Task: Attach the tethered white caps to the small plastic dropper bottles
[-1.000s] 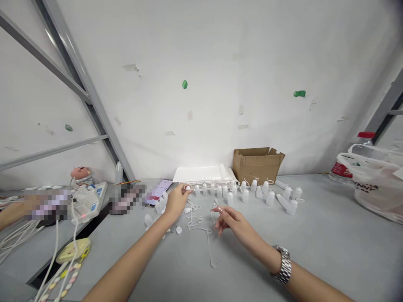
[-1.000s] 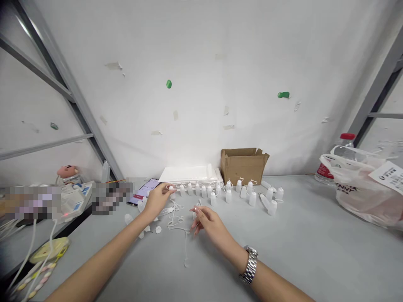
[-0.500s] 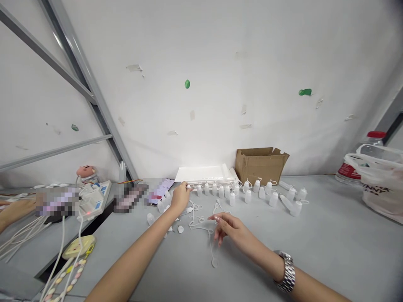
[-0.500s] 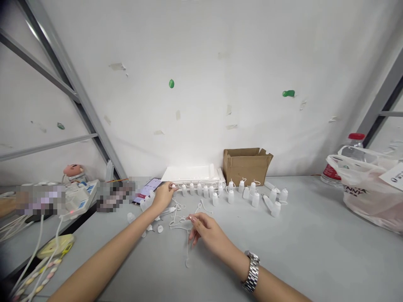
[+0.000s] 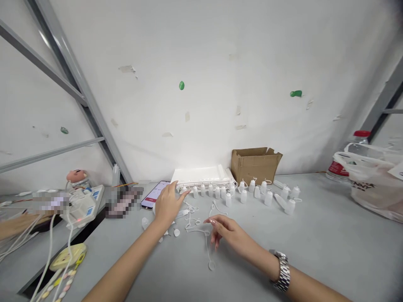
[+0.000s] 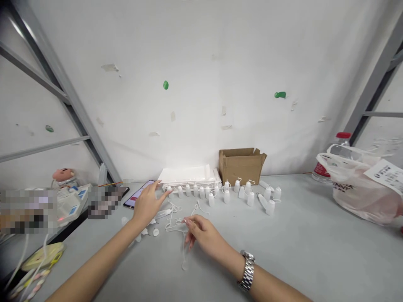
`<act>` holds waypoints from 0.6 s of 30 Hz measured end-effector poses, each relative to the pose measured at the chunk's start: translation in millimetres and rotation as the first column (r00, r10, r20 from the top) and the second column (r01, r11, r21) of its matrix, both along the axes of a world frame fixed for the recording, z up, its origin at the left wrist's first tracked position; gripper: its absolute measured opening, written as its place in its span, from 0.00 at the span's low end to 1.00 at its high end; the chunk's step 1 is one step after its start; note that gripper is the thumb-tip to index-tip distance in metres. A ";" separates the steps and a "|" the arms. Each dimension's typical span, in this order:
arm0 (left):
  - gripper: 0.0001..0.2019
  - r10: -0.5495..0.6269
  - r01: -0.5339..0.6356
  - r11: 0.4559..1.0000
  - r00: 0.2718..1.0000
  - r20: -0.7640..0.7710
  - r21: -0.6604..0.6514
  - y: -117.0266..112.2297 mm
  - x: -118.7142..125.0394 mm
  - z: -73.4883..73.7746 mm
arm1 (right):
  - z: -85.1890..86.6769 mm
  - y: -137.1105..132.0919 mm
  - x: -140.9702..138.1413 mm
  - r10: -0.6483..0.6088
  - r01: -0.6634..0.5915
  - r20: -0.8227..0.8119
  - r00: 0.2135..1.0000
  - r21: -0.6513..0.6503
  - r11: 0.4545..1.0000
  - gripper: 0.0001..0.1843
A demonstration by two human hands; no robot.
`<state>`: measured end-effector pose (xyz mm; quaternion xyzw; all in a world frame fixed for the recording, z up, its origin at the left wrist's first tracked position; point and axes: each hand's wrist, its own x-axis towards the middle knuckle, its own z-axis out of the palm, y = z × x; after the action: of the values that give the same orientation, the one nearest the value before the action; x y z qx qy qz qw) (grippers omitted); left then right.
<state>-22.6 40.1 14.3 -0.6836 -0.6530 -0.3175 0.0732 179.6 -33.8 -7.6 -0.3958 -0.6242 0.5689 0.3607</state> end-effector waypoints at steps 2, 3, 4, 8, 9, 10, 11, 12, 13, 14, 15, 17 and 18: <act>0.20 -0.085 0.088 0.993 0.996 -0.034 0.085 -13.1 0.7 -3.8 | 5.9 -3.3 1.1 -0.018 0.010 0.081 0.997 0.093 0.996 0.21; 0.18 -0.114 0.117 0.989 0.993 -0.042 0.089 -18.4 1.1 -6.4 | 11.2 -5.4 2.8 -0.041 0.017 0.140 0.989 0.172 0.985 0.20; 0.16 -0.143 0.146 0.987 0.989 -0.039 0.069 -22.6 1.4 -9.0 | 18.0 -7.5 5.7 -0.081 0.025 0.206 0.975 0.264 0.964 0.18; 0.14 -0.165 0.167 0.969 0.986 0.027 -0.184 -30.4 0.2 -13.9 | 49.8 -9.9 36.4 -0.367 0.152 0.286 0.885 0.566 0.810 0.14; 0.14 -0.178 0.179 0.955 0.984 0.025 -0.235 -31.0 -0.5 -13.6 | 56.2 -8.2 50.0 -0.435 0.208 0.275 0.857 0.588 0.782 0.14; 0.15 -0.196 0.194 0.941 0.980 0.021 -0.278 -31.5 -1.1 -12.9 | 61.1 -5.6 65.7 -0.522 0.284 0.258 0.813 0.607 0.743 0.14; 0.15 -0.212 0.206 0.928 0.977 0.016 -0.310 -32.0 -1.6 -12.0 | 64.1 -2.5 83.4 -0.606 0.358 0.256 0.753 0.614 0.703 0.14; 0.15 -0.225 0.216 0.917 0.974 0.011 -0.335 -32.6 -1.8 -11.1 | 65.4 1.1 102.3 -0.689 0.426 0.255 0.678 0.628 0.651 0.14; 0.15 -0.236 0.223 0.908 0.972 0.007 -0.354 -33.2 -1.9 -10.2 | 65.1 4.7 121.8 -0.759 0.481 0.274 0.590 0.636 0.604 0.15; 0.15 -0.243 0.228 0.901 0.970 0.006 -0.368 -33.9 -1.8 -9.5 | 63.5 8.1 141.1 -0.814 0.532 0.309 0.492 0.634 0.562 0.14; 0.15 -0.247 0.231 0.896 0.969 0.007 -0.379 -34.4 -1.6 -9.0 | 61.0 11.3 159.7 -0.849 0.568 0.345 0.400 0.634 0.525 0.14; 0.16 -0.244 0.231 0.892 0.970 0.015 -0.388 -34.9 -1.4 -8.7 | 55.5 16.9 192.5 -0.880 0.640 0.404 0.249 0.614 0.463 0.14; 0.16 -0.240 0.229 0.894 0.971 0.021 -0.386 -34.8 -1.5 -9.0 | 53.2 19.6 206.0 -0.875 0.674 0.433 0.218 0.582 0.456 0.14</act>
<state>-24.1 5.4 5.3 -0.7625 -0.6145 -0.1802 -0.0928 385.6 -14.2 45.6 -0.7805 -0.4911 0.0240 0.3861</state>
